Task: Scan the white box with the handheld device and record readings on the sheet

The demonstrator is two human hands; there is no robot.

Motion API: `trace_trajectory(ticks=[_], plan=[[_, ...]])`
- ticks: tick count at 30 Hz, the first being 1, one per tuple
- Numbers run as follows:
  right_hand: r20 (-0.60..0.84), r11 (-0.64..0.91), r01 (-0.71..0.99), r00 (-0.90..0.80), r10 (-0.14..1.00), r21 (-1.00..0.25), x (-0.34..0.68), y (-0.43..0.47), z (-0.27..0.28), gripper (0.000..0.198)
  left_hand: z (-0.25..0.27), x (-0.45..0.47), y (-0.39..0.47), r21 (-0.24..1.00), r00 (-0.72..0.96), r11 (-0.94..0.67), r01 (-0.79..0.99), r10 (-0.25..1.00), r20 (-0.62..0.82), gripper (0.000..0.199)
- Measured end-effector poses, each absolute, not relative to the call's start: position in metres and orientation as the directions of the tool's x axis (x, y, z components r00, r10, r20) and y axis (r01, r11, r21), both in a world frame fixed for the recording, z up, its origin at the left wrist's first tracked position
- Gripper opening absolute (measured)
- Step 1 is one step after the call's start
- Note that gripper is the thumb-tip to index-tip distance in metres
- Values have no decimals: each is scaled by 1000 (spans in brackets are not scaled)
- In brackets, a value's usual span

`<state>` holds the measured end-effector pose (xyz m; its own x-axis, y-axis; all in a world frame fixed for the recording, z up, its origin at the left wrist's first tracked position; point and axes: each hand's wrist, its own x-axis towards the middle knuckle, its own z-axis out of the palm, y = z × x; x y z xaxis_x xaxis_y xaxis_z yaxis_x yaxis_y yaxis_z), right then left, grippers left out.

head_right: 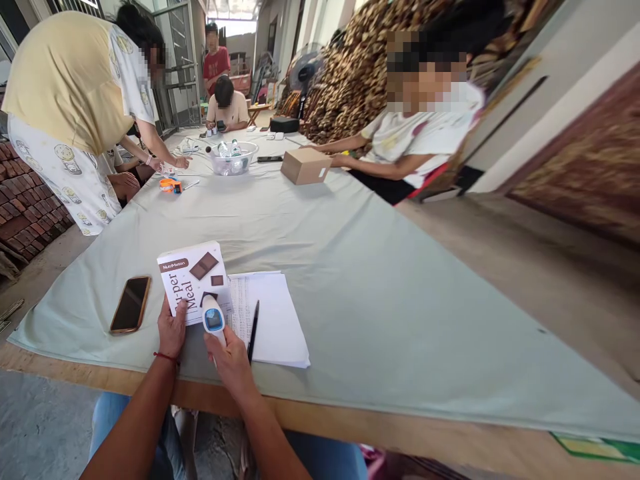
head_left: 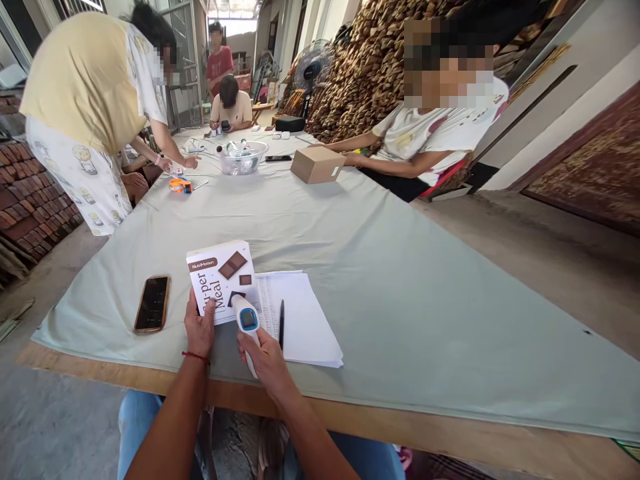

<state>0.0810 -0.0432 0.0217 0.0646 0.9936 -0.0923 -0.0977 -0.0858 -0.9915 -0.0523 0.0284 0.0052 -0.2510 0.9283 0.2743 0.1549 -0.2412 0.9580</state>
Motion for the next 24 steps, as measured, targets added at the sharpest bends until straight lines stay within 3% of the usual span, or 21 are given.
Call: trace_trajectory(ticks=[9,18,24], plan=[[-123,-110,-150,78,989,-983,80,-42,20,40,-1,-53,29,906,-255,-239,349,906,337,70],[-136,-121,-182,73,988,-976,82,-49,38,32,1,-53,27,914,-198,-309,262,910,364,70],[-78,-64,-108,129,989,-992,96,-62,53,33,0,-51,26,932,-274,-286,222,899,341,91]])
